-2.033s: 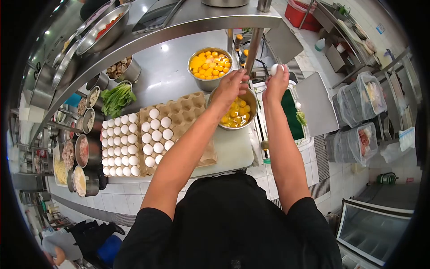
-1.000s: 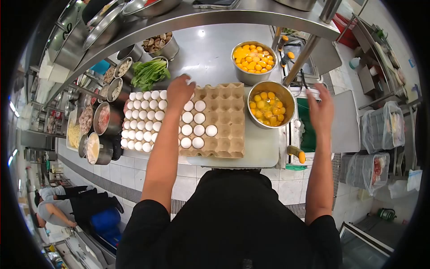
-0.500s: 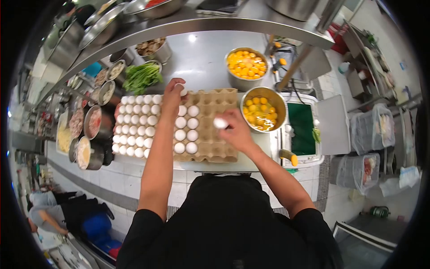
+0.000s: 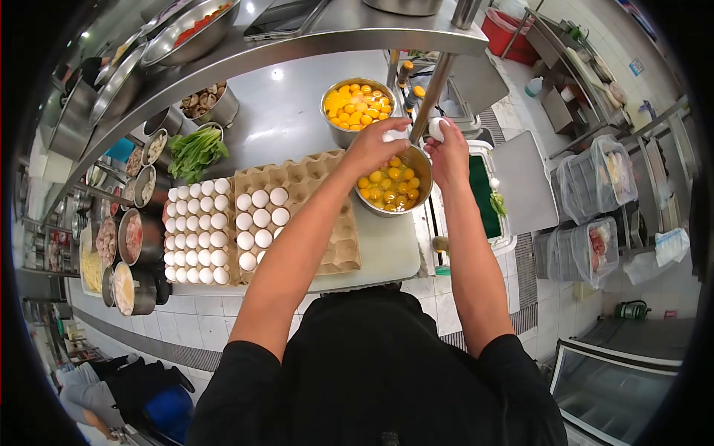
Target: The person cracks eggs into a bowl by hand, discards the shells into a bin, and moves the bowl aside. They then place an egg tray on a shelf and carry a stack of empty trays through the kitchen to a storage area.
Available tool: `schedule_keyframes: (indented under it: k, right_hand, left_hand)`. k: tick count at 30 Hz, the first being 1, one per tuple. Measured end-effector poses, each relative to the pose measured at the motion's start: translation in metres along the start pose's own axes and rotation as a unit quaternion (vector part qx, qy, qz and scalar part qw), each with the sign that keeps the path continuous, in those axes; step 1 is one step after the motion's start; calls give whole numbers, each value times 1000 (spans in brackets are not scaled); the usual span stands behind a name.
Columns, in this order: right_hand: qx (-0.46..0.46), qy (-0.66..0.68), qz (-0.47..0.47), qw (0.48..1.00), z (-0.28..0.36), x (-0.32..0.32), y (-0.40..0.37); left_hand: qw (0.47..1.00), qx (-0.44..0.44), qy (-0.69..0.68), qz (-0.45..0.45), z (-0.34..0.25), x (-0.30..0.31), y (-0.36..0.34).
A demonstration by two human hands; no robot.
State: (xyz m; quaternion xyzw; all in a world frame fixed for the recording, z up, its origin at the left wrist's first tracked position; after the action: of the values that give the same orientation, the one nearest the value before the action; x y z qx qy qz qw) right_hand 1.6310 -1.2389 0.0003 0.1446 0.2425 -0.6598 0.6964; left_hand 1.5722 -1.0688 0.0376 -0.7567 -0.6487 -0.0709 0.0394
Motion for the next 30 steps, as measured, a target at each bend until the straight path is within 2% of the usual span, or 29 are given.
schedule_keyframes:
  k: [1, 2, 3, 5, 7, 9, 10, 11, 12, 13, 14, 15, 17, 20, 21, 22, 23, 25, 26, 27, 28, 29, 30]
  right_hand:
    - [-41, 7, 77, 996, 4, -6, -14]
    - [-81, 15, 154, 985, 4, -12, -26]
    - [-82, 16, 150, 985, 4, -9, -31]
    - [-160, -33, 220, 962, -7, -13, -45]
    - [-162, -45, 246, 955, -8, -11, -42]
    - [-169, -155, 288, 930, -17, -12, -41]
    - [-153, -237, 288, 915, -17, -14, -39]
    - [-154, -236, 288, 915, -17, -16, -40]
    - [-96, -376, 287, 876, -13, -18, -39]
    - [-35, -507, 278, 815, -9, -22, -40]
    - [62, -570, 275, 772, -3, -30, -44]
    - [62, -569, 275, 773, -4, -32, -47]
    - [204, -598, 269, 727, 13, -47, -61]
    - [228, -595, 221, 738, 34, -46, -62]
    - [229, -597, 216, 738, 47, -44, -61]
    - [186, -608, 174, 752, 65, -34, -57]
    - [141, -617, 132, 763, 77, -19, -53]
    - [251, -672, 4, 696, 107, 12, -47]
    - [311, -714, -54, 625, 119, 17, -54]
    - [312, -714, -60, 623, 121, 22, -55]
    - [284, -689, 16, 667, 115, 18, -59]
    - [252, -657, 93, 705, 105, 13, -64]
    - [201, -654, 105, 722, 90, 11, -66]
  left_hand:
    - [999, -42, 22, 25, -7, -5, 2]
    - [999, -40, 11, 35, -9, -7, 3]
    - [999, -38, 11, 38, -12, -5, 5]
    - [990, 27, 57, 123, -9, -10, 6]
    - [989, 37, 73, 127, 1, -9, 3]
    - [981, -63, 166, 80, 4, -4, -2]
    - [980, -71, 171, 75, 7, -4, -6]
    - [980, -70, 171, 74, 11, -1, -9]
    - [963, -108, 239, 53, 9, 3, -14]
    - [941, -145, 305, 31, 5, 5, -19]
    - [941, -144, 306, 31, 6, 7, -22]
    - [931, -142, 335, 31, 7, 8, -23]
    - [920, -140, 364, 35, -5, 4, -26]
    - [923, -118, 366, 27, -23, -6, -16]
    - [927, -156, 342, 6, -33, -15, -8]
    - [929, -192, 317, -16, -41, -25, 0]
    - [929, -193, 315, -12, -41, -45, 12]
    - [911, -268, 277, -149, -54, -76, 30]
    - [911, -272, 275, -145, -57, -89, 36]
    - [990, -119, 22, -76, -38, -97, 54]
    - [972, 49, -229, 1, -17, -113, 62]
    - [972, 49, -228, 6, -9, -117, 65]
    - [959, 49, -279, 27, 0, -120, 65]
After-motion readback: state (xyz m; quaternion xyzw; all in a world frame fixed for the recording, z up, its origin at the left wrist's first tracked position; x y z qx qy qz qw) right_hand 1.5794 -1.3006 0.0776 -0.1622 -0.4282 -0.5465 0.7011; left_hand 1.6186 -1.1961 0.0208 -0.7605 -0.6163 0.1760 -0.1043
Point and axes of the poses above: each hand's wrist, its own y-axis towards the middle knuckle, its own x-axis out of the back of the hand, z = x × y, the point moved 6 cm from there along y, towards the middle knuckle, and after that the axes turned 7 degrees about z, right-handed, at the moved point
